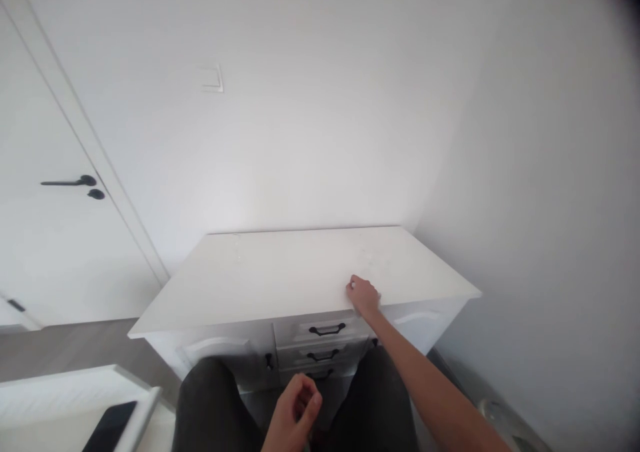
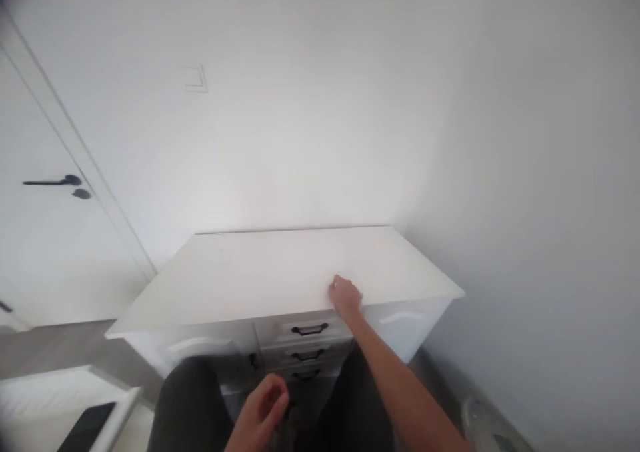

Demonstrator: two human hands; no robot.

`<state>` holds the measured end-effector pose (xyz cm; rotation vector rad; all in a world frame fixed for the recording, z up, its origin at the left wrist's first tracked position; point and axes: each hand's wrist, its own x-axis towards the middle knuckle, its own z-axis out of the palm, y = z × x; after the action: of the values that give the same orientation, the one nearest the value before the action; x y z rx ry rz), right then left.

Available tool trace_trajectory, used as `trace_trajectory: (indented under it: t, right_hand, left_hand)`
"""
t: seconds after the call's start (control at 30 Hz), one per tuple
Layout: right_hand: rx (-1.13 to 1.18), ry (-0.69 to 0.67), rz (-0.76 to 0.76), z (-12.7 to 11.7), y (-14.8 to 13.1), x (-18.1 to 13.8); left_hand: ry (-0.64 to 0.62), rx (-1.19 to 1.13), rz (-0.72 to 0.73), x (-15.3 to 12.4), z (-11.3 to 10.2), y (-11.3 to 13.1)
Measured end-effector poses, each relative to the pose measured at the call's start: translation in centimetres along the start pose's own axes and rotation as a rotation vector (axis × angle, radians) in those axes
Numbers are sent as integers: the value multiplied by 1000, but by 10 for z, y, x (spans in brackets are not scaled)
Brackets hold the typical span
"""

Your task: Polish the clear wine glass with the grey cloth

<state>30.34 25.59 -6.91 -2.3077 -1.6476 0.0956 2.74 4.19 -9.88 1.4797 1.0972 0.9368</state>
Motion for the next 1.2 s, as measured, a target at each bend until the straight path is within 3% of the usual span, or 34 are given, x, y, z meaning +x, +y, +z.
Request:
trace_trajectory:
  t: [0.13, 0.33, 0.4, 0.53, 0.6, 0.7, 0.8, 0.9, 1.0, 1.2]
  right_hand:
    - [-59, -75, -164, -3, -22, 0]
    - [-105, -72, -201, 0, -33, 1]
    - [-108, -67, -202, 2, -35, 4]
    - [-101, -65, -209, 4, -39, 9]
    - [-98, -56, -210, 5, -40, 10]
    - [-98, -43, -206, 6, -40, 10]
    - [-99, -47, -197, 6, -39, 10]
    - [-101, -46, -192, 7, -39, 11]
    - [-89, -37, -202, 7, -38, 11]
    - [-70, -16, -211, 7, -37, 11]
  left_hand:
    - [157, 79, -13, 12, -25, -7]
    - [433, 198, -63, 24, -74, -71]
    - [504, 189, -49, 29, -89, -79]
    - [704, 55, 110, 62, -116, -46]
    - [739, -186, 203, 90, -130, -19]
    - [724, -723, 271, 143, -154, 11]
    - [725, -976, 205, 199, -181, 21]
    - [722, -1004, 74, 244, -204, 21]
    - [698, -996, 48, 274, -220, 20]
    - [570, -969, 75, 296, -232, 9]
